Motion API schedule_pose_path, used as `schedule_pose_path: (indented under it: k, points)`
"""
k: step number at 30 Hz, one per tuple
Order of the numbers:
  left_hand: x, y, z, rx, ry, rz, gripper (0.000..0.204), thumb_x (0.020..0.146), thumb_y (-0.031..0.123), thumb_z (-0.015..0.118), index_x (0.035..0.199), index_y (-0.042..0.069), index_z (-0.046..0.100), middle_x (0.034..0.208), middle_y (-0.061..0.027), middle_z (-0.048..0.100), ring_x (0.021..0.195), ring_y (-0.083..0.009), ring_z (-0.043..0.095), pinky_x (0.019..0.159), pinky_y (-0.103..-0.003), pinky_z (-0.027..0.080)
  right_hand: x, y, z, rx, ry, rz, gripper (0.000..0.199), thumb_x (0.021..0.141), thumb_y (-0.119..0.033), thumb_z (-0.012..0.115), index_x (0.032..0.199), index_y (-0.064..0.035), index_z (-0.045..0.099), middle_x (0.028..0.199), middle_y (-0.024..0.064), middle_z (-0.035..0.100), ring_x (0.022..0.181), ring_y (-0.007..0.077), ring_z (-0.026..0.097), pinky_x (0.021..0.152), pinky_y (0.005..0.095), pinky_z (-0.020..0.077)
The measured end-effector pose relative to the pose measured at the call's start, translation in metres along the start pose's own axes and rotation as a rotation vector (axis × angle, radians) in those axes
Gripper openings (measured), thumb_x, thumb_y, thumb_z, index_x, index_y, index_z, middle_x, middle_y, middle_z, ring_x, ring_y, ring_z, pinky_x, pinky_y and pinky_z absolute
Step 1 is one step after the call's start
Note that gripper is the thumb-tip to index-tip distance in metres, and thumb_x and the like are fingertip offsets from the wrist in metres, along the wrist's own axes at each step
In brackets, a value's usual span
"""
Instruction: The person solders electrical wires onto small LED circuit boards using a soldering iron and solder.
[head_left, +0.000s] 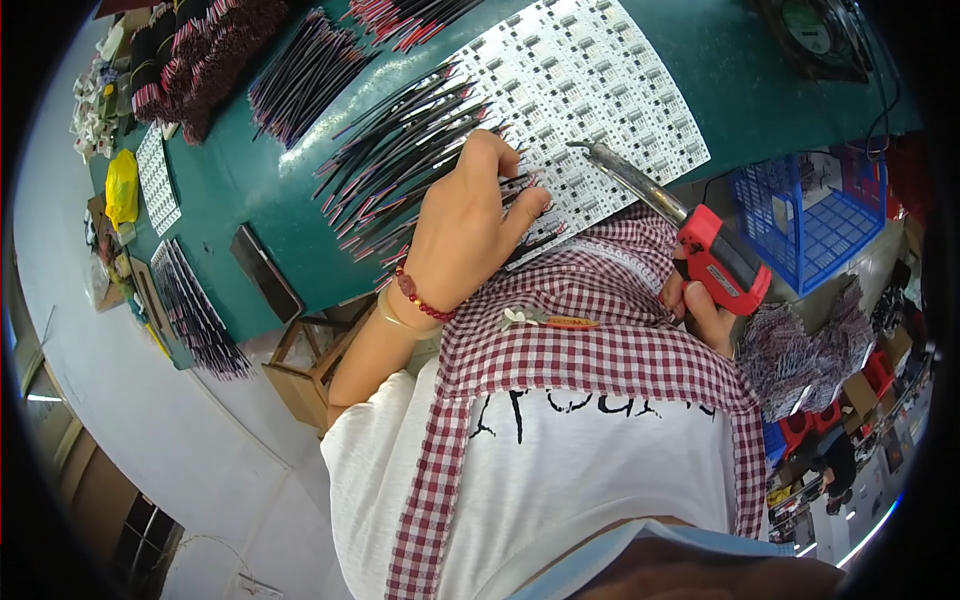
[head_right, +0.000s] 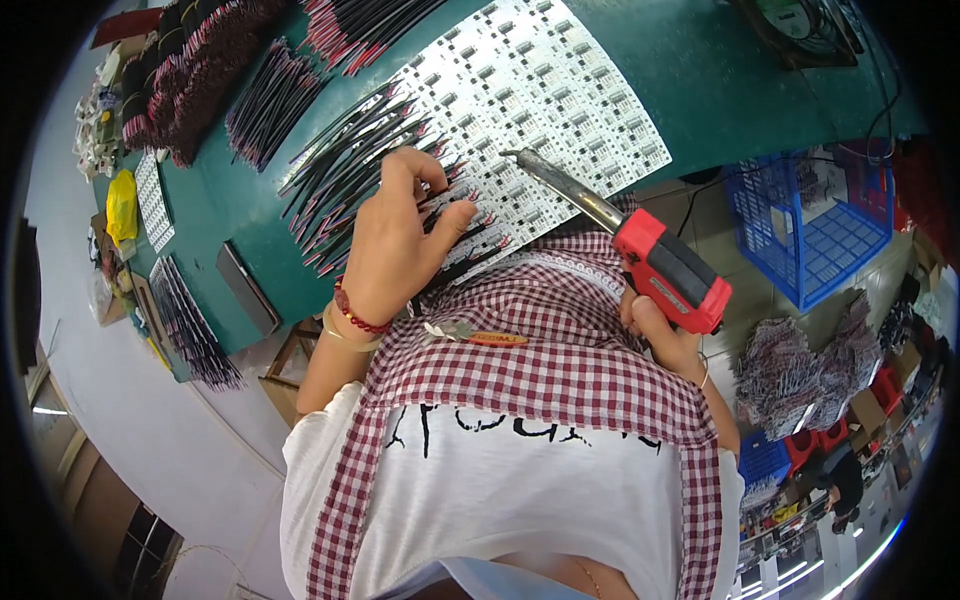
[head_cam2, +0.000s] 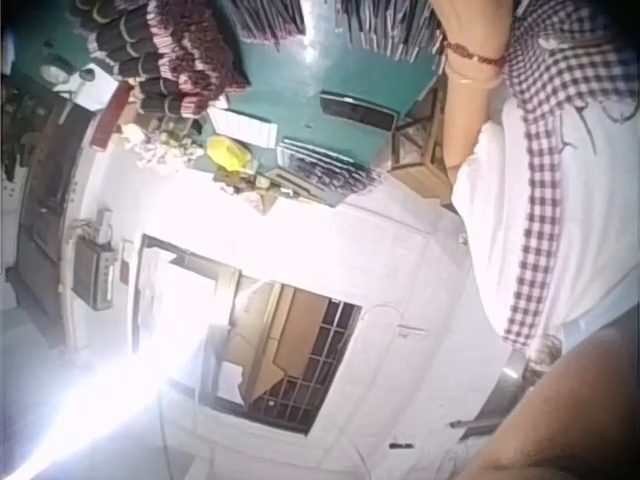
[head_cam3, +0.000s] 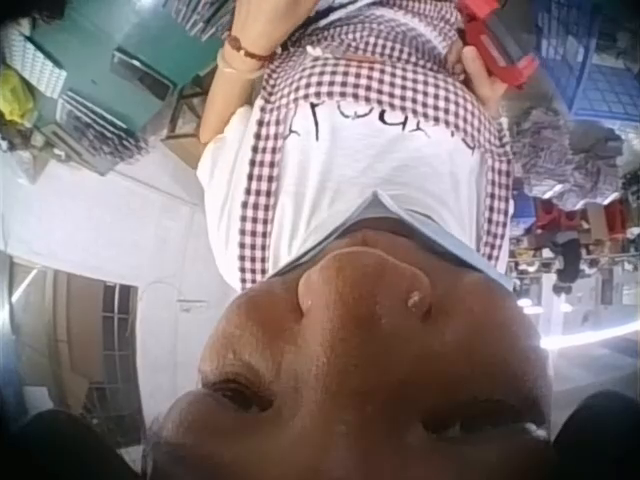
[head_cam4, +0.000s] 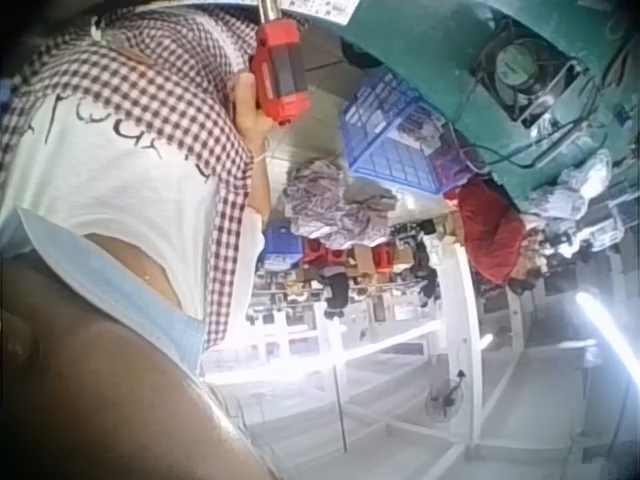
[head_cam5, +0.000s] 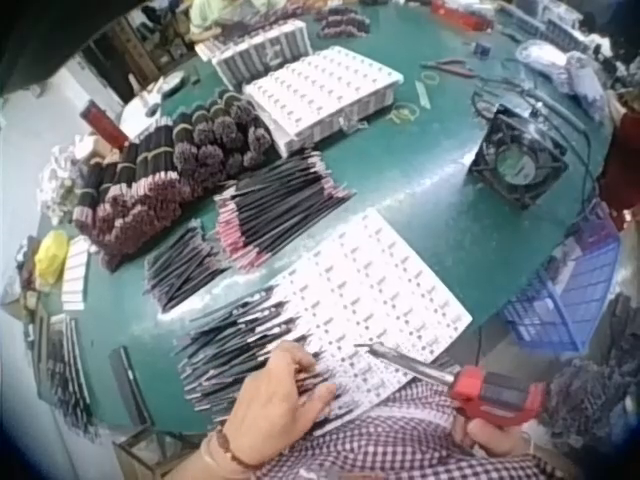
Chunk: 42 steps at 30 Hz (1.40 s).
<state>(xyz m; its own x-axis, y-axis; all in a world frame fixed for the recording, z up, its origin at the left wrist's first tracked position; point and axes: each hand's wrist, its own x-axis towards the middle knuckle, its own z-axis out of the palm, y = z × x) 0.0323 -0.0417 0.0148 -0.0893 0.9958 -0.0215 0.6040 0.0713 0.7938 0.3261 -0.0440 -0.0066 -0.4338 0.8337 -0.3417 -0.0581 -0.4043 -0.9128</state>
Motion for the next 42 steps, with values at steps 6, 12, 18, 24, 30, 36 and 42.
schedule_pose_path:
  k: [6,12,18,24,30,36,42]
  points:
    - [0.002,-0.011,0.002,0.077,-0.028,0.041,0.017,0.078,0.005,0.065,0.087,0.003,0.051,0.075,-0.0126,0.051,0.064,-0.0333,0.056,0.056,-0.039,0.046,-0.007,0.003,-0.005,-0.056,0.025,0.07,0.038,0.089,-0.017,0.056,0.121,0.0029,0.05,0.072,0.0061,0.058,0.056,0.0068,0.047,0.052,0.0212,0.0372]
    - [0.005,-0.014,0.01,0.159,-0.015,-0.021,0.011,0.075,0.005,0.066,0.076,0.003,0.056,0.075,-0.0098,0.057,0.061,-0.0271,0.057,0.053,-0.035,0.045,-0.004,0.001,0.002,-0.033,-0.005,0.12,0.037,0.088,-0.012,0.057,0.121,0.0025,0.05,0.073,0.0057,0.059,0.057,0.0065,0.048,0.053,0.0211,0.0381]
    - [0.009,-0.016,0.011,0.224,-0.012,0.005,0.009,0.075,0.008,0.062,0.071,0.005,0.056,0.071,-0.0108,0.058,0.06,-0.0313,0.058,0.052,-0.039,0.046,-0.002,0.007,0.003,-0.133,-0.042,0.131,0.038,0.092,-0.017,0.052,0.122,0.0038,0.046,0.068,0.008,0.056,0.056,0.0089,0.046,0.052,0.0218,0.0364]
    - [0.015,-0.014,0.008,0.259,-0.052,-0.026,0.009,0.074,0.008,0.062,0.069,0.002,0.058,0.069,-0.0135,0.06,0.06,-0.0322,0.059,0.054,-0.039,0.047,-0.003,0.009,0.001,-0.199,-0.068,0.112,0.039,0.091,-0.018,0.054,0.122,0.0039,0.047,0.072,0.0089,0.058,0.058,0.0094,0.049,0.052,0.0221,0.0379]
    - [0.018,-0.014,0.007,0.271,-0.094,-0.026,0.009,0.074,0.007,0.058,0.066,0.002,0.058,0.067,-0.0153,0.059,0.061,-0.0341,0.059,0.056,-0.042,0.048,-0.001,0.0,0.005,-0.134,-0.079,0.115,0.017,0.088,-0.006,0.059,0.102,0.0021,0.057,0.075,0.0042,0.06,0.065,0.0095,0.055,0.06,0.0242,0.0444]
    - [0.021,-0.015,0.005,0.261,-0.127,-0.031,0.009,0.073,0.007,0.057,0.067,0.001,0.059,0.068,-0.0164,0.06,0.063,-0.0344,0.059,0.057,-0.042,0.048,-0.003,0.004,0.006,-0.102,-0.044,0.144,0.016,0.088,-0.006,0.06,0.101,0.0015,0.057,0.077,0.0042,0.06,0.065,0.0093,0.055,0.06,0.0251,0.0451]
    - [0.023,-0.014,0.005,0.27,-0.144,-0.04,0.009,0.073,0.007,0.056,0.068,0.0,0.06,0.069,-0.0173,0.061,0.064,-0.0349,0.06,0.059,-0.043,0.049,-0.006,0.006,0.004,-0.173,-0.054,0.155,0.018,0.087,-0.007,0.06,0.102,0.002,0.057,0.077,0.0045,0.06,0.066,0.0093,0.055,0.061,0.0248,0.0449]
